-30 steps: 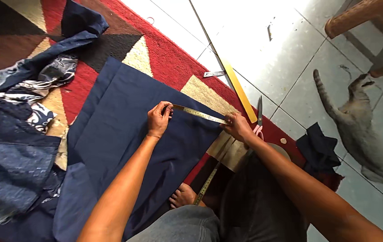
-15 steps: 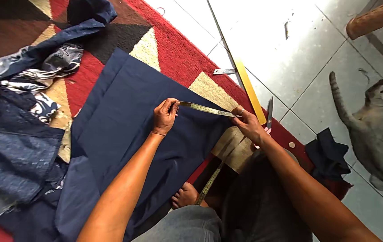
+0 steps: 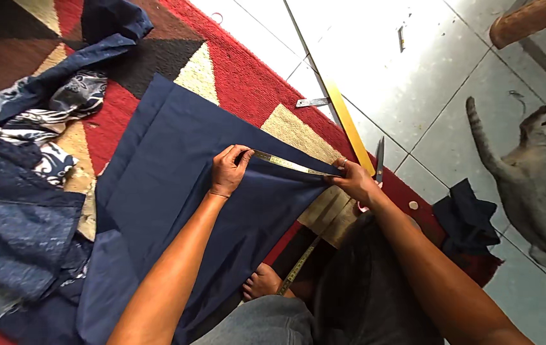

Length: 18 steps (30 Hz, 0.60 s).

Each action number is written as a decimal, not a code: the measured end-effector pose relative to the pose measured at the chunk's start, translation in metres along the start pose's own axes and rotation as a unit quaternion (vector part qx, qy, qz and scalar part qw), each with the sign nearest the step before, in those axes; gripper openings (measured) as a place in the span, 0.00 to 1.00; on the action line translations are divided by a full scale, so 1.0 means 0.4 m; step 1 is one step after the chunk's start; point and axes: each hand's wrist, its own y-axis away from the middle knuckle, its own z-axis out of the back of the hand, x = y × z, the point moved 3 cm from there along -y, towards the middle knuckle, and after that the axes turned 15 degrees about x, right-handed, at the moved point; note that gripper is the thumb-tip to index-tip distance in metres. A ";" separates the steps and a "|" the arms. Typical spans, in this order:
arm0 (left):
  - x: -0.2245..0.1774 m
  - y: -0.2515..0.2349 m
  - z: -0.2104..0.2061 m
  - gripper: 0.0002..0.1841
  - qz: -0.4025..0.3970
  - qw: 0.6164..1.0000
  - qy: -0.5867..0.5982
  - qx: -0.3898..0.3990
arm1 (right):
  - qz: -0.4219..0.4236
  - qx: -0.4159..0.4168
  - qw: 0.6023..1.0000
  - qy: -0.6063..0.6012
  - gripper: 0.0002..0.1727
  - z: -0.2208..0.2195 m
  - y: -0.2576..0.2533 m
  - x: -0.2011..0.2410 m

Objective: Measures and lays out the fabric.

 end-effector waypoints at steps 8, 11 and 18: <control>-0.041 -0.036 0.010 0.11 0.036 0.997 -0.047 0.050 | -0.012 -0.002 0.994 0.106 0.26 -0.002 0.015 -0.010; -0.045 -0.055 0.017 0.12 0.042 0.995 -0.059 0.065 | 0.006 0.037 0.999 -0.017 0.24 0.020 0.049 -0.037; -0.032 -0.130 0.112 0.14 0.055 0.996 -0.073 0.023 | 0.175 0.248 0.875 -0.378 0.05 0.042 0.096 -0.040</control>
